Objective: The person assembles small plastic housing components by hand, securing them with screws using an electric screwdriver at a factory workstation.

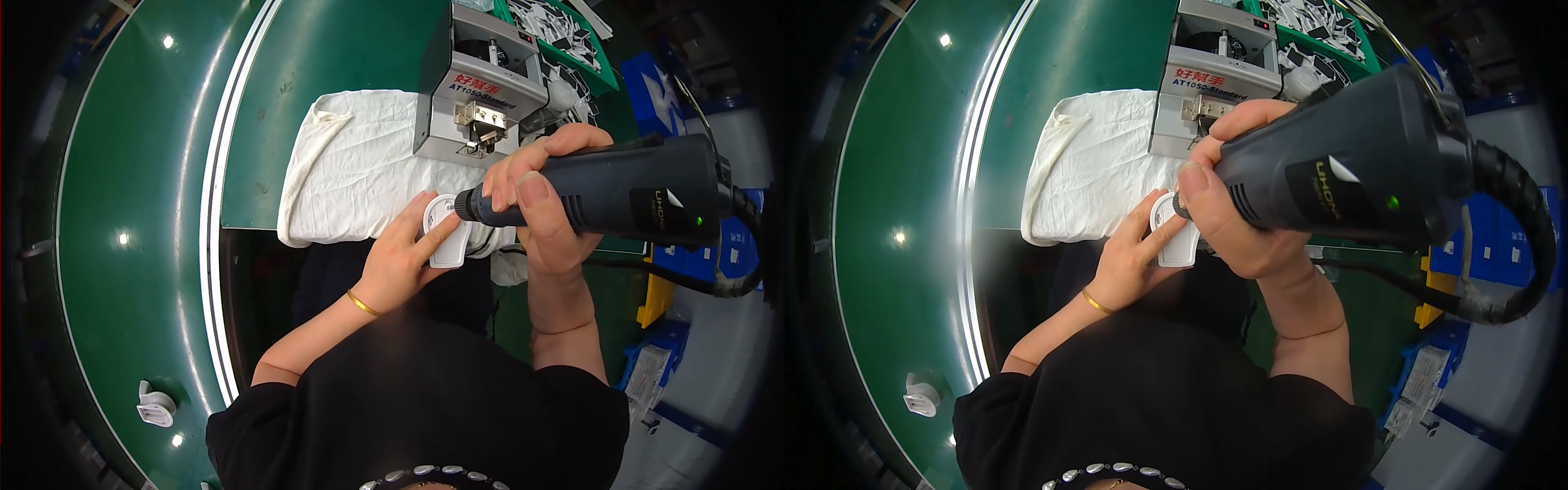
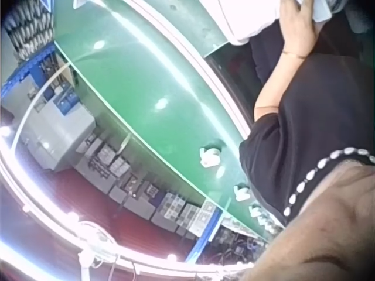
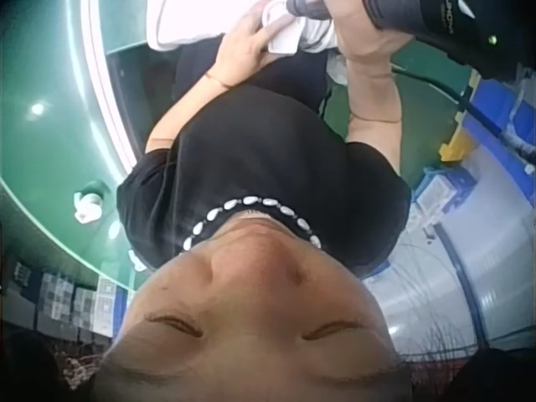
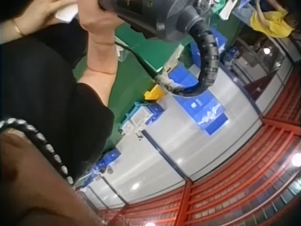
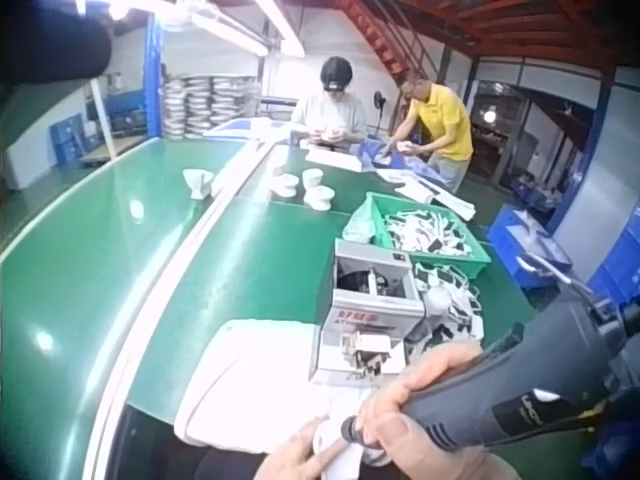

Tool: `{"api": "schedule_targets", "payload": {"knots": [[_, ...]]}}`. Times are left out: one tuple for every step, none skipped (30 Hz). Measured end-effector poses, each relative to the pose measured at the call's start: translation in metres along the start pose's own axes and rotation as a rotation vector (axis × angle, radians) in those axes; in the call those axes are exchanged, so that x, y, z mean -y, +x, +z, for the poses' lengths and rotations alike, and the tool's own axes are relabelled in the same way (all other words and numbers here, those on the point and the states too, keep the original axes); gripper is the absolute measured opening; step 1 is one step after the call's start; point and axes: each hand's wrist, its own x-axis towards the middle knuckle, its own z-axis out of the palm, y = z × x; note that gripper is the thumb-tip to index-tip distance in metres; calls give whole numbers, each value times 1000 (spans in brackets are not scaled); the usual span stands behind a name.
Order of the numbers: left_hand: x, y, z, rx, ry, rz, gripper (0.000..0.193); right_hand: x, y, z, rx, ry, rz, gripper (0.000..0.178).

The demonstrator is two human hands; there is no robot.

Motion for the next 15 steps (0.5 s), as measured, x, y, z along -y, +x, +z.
{"api": "schedule_targets", "payload": {"knots": [[0, -1, 0, -6, -1, 3, 74, 0, 0, 1, -3, 26, 5, 36], [0, -2, 0, -6, 0, 2, 74, -1, -1, 1, -2, 27, 5, 36], [0, -3, 1, -8, -6, 4, 74, -1, -2, 1, 2, 8, -4, 36], [-1, -3, 2, -9, -12, 5, 74, -2, -3, 1, 6, -12, -12, 37], [-1, -4, 2, -11, -12, 4, 74, -2, -4, 1, 8, -11, -12, 37], [-2, -4, 2, -7, -15, 6, 75, -1, -4, 1, 3, -14, -12, 37], [-2, -4, 2, -2, -19, 8, 75, -2, -5, 1, -2, -18, -10, 37], [-2, -5, 3, -1, -21, 6, 75, -4, -5, 0, -2, -18, -8, 37], [-2, -5, 3, 0, -17, 7, 75, -7, -4, -2, 7, -67, -24, 37], [-2, -5, 3, 1, -15, 7, 76, -9, -4, -4, 15, -117, -40, 37], [-1, -5, 3, 4, -16, 2, 76, -11, -4, -6, 15, -115, -34, 37], [0, -3, 3, 12, -15, 8, 76, -11, -3, -8, 43, -151, -55, 37], [1, -1, 4, 20, -14, 14, 77, -12, -2, -10, 72, -187, -76, 37], [3, 2, 4, 23, -15, 14, 77, -14, 1, -7, 70, -187, -74, 37], [4, 3, 5, 20, -16, 15, 76, -17, 1, -1, -17, -36, -78, 34]]}}
